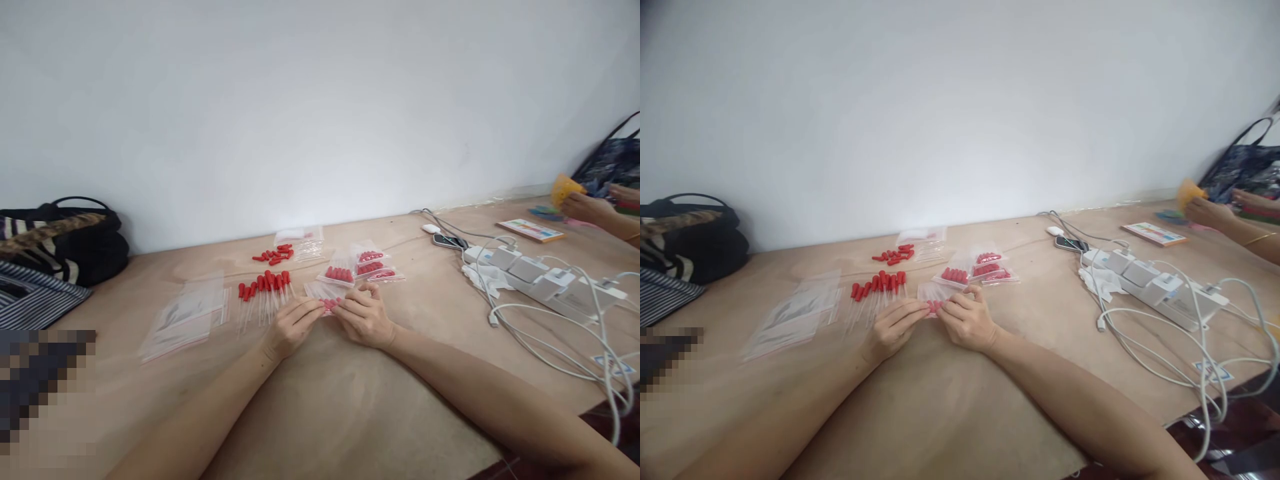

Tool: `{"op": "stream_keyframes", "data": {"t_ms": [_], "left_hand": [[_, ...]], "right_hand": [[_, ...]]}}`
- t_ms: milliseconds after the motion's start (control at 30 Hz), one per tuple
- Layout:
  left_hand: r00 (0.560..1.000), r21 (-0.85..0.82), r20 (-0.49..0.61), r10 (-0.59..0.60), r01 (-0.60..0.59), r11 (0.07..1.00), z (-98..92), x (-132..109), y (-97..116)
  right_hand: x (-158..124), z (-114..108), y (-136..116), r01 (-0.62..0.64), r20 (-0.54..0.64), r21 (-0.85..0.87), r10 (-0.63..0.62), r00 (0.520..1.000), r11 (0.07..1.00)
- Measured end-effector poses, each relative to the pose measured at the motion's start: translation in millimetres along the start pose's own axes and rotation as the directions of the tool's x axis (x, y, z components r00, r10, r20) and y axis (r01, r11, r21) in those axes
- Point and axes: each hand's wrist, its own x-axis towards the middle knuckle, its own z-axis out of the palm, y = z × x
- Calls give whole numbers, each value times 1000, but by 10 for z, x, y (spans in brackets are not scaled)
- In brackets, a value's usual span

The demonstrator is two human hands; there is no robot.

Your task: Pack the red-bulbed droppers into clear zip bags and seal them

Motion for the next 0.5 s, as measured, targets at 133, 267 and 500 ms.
{"op": "stream_keyframes", "data": {"t_ms": [133, 267, 500], "left_hand": [[997, 13, 40, 59, -60, 998, -10, 2, -11], [993, 36, 51, 108, -110, 993, -7, -3, -28], [998, 14, 29, 61, -61, 998, 17, -13, -29]], "right_hand": [[3, -3, 1, -5, 5, 14, 5, 1000, 1000], [1, 5, 0, -13, -12, 12, 13, 1000, 1000], [-4, 28, -50, -25, 11, -3, 25, 1000, 1000]]}}
